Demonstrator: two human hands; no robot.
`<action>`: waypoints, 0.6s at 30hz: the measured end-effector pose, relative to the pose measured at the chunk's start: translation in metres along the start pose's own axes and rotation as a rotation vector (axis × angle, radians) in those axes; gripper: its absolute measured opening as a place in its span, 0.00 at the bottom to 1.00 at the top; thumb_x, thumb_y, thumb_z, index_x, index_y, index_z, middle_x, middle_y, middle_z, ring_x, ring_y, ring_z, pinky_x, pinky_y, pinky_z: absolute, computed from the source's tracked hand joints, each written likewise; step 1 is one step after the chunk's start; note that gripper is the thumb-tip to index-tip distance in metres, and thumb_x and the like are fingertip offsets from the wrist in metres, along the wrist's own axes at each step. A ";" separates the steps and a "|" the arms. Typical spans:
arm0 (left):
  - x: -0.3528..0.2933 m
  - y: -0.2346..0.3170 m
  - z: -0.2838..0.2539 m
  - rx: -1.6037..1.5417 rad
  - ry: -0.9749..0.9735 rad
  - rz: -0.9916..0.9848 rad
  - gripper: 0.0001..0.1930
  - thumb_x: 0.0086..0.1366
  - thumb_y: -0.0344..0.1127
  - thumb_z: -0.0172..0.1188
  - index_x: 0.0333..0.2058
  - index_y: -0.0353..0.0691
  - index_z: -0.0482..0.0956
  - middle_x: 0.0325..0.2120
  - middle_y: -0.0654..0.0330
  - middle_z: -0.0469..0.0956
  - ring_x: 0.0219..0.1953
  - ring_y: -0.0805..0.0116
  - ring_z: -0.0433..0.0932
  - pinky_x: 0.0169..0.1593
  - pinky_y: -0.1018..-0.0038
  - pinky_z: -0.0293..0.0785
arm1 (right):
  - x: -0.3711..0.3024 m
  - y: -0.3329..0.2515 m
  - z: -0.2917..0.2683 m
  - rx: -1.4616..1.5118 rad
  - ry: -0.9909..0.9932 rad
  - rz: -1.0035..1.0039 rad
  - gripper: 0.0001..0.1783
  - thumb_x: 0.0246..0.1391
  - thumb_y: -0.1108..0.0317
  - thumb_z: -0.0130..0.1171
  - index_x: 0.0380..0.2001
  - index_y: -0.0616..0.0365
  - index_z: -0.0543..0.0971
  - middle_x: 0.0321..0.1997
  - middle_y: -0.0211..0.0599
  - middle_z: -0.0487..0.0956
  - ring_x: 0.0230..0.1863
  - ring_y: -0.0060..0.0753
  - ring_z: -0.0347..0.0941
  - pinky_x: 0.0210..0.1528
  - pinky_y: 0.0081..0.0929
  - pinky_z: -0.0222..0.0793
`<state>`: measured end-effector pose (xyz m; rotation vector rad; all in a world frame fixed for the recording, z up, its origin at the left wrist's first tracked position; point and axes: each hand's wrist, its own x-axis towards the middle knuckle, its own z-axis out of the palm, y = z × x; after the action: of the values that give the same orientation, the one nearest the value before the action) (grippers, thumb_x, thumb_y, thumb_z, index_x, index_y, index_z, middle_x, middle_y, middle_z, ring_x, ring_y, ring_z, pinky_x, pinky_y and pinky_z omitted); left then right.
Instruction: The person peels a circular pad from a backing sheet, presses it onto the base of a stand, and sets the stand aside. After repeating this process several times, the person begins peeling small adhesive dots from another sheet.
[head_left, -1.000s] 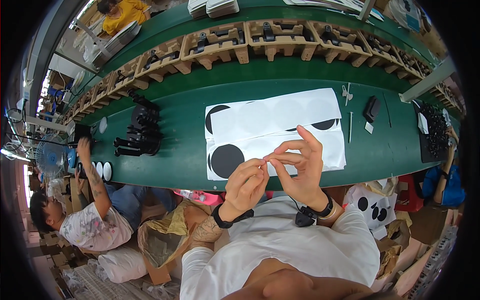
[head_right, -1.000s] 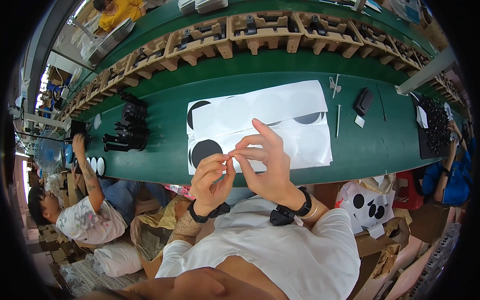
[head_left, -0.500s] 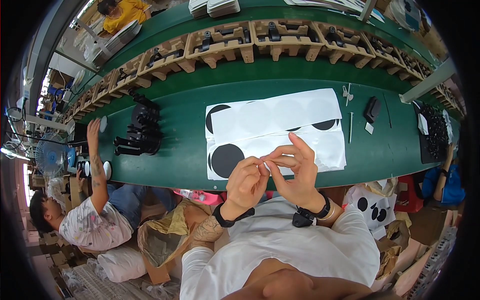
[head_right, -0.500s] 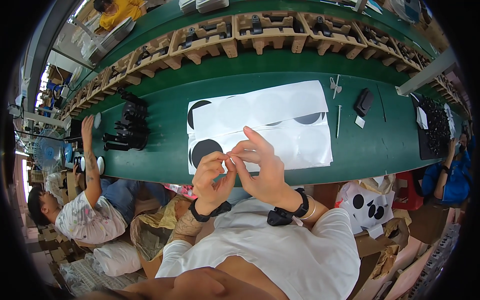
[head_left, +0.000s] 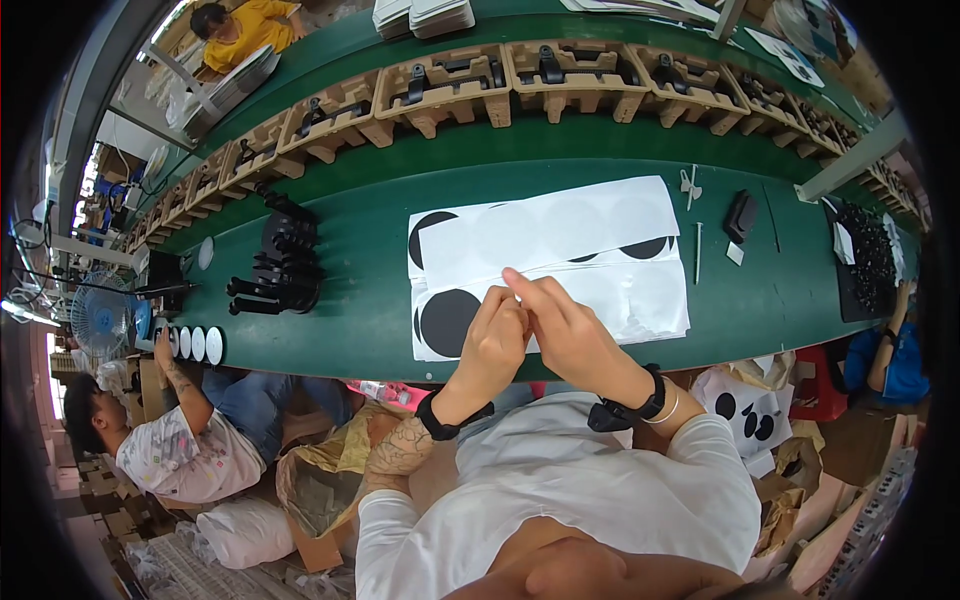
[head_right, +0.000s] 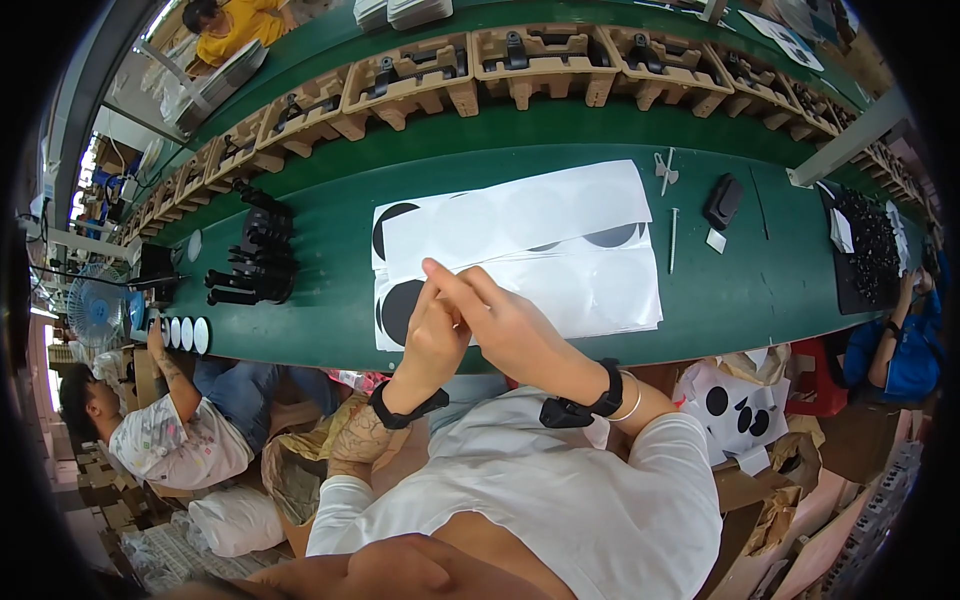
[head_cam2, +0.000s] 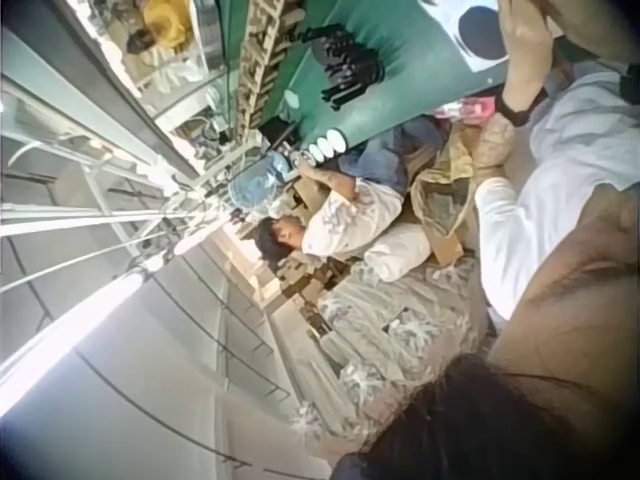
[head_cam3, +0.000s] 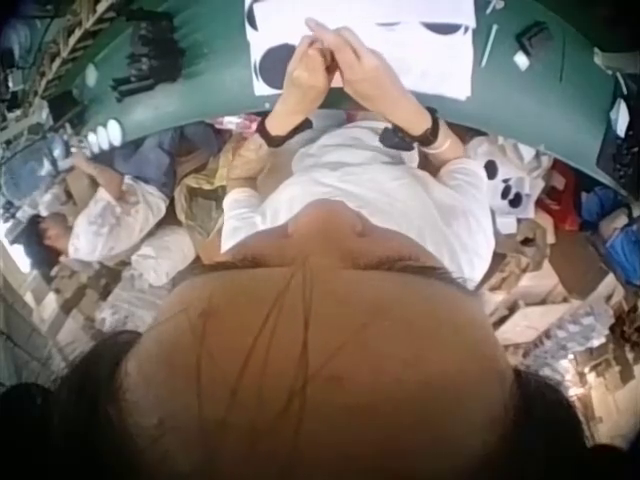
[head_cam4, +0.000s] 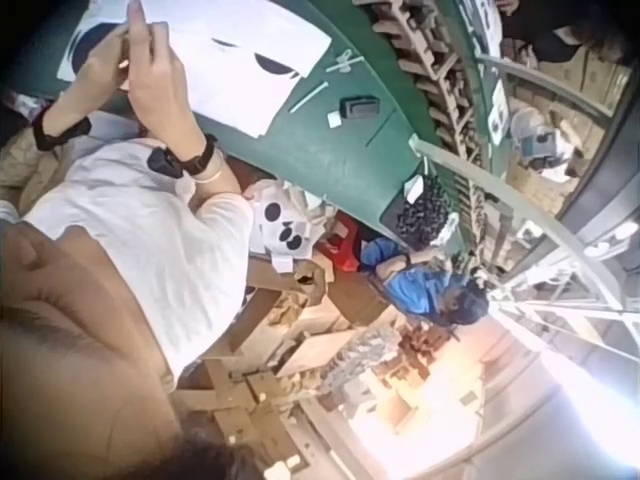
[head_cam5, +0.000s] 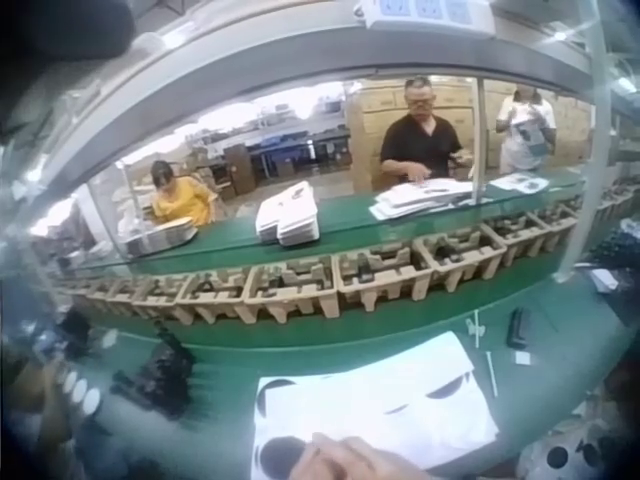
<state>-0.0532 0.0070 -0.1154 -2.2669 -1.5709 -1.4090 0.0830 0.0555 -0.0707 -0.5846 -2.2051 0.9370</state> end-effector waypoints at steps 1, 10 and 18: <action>-0.001 -0.001 0.001 0.011 -0.019 -0.012 0.15 0.42 0.12 0.58 0.28 0.31 0.65 0.25 0.50 0.70 0.28 0.52 0.71 0.25 0.67 0.70 | 0.001 -0.001 -0.002 -0.060 -0.076 0.007 0.39 0.42 0.88 0.53 0.60 0.56 0.62 0.35 0.40 0.69 0.30 0.38 0.73 0.32 0.25 0.75; -0.005 -0.007 0.006 -0.014 -0.081 -0.071 0.14 0.45 0.15 0.55 0.34 0.23 0.70 0.28 0.47 0.73 0.30 0.48 0.72 0.29 0.64 0.72 | 0.008 0.016 0.007 -0.290 -0.073 -0.213 0.38 0.44 0.79 0.54 0.62 0.51 0.61 0.35 0.37 0.67 0.24 0.32 0.73 0.23 0.24 0.71; -0.007 -0.009 0.010 0.005 -0.040 -0.114 0.13 0.45 0.15 0.55 0.33 0.25 0.68 0.26 0.48 0.72 0.29 0.50 0.72 0.27 0.64 0.71 | 0.011 0.021 0.009 -0.282 -0.098 -0.216 0.40 0.43 0.80 0.54 0.63 0.51 0.59 0.34 0.37 0.66 0.22 0.31 0.72 0.22 0.24 0.71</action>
<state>-0.0541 0.0113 -0.1303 -2.2497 -1.7400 -1.3908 0.0718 0.0721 -0.0868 -0.4217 -2.4515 0.5584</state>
